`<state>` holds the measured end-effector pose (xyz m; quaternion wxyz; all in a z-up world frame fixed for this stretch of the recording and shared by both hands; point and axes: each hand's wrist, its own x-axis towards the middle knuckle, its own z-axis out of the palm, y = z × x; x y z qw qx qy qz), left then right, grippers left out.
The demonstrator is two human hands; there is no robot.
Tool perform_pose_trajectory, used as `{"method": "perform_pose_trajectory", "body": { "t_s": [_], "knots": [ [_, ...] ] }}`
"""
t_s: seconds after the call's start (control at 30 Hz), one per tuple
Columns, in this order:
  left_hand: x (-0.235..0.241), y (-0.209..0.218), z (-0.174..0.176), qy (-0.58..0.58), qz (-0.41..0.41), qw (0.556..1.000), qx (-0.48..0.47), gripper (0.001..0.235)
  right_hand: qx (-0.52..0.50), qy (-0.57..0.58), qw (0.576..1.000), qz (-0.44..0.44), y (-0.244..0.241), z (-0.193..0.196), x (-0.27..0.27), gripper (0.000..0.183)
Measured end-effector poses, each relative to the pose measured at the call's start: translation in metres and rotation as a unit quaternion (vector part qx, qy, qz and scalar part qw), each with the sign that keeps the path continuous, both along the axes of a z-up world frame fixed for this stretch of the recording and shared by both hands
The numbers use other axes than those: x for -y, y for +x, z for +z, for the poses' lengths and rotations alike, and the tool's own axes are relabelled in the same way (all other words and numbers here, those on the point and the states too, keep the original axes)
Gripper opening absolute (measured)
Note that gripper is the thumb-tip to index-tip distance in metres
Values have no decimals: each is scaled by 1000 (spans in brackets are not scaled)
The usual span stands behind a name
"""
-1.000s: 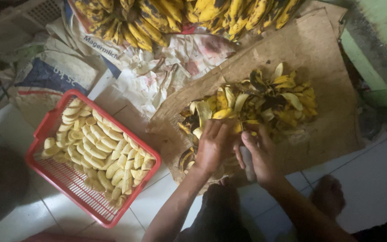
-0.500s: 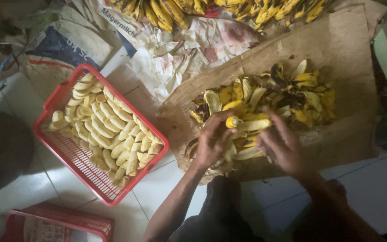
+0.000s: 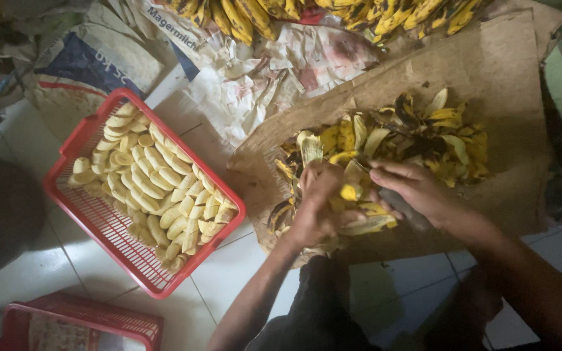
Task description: The person peels small yellow bananas by hand and places the peeled fruit into a red plastic basket. The person repeatedly picks bananas from a pile, removes the peels, and deposits the peeled bananas into the basket.
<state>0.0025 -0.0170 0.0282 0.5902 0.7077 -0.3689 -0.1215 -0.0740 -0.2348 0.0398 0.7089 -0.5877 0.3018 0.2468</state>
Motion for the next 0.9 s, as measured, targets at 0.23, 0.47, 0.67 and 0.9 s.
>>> {"method": "perform_pose_trajectory", "body": {
  "t_s": [0.23, 0.47, 0.67, 0.9],
  "knots": [
    [-37, -33, 8, 127, 134, 979, 90, 45, 33, -111, 993, -36, 36, 12, -3, 56],
    [-56, -34, -20, 3, 252, 927, -277, 23, 66, -125, 987, 71, -2, 13, -47, 35],
    [-56, -32, -8, 193, 226, 955, -16, 44, -1, -12, 998, 61, -4, 6, -66, 33],
    [-60, -30, 23, -201, 198, 823, -493, 28, 100, 53, 993, -14, -10, 37, -82, 64]
  ]
}}
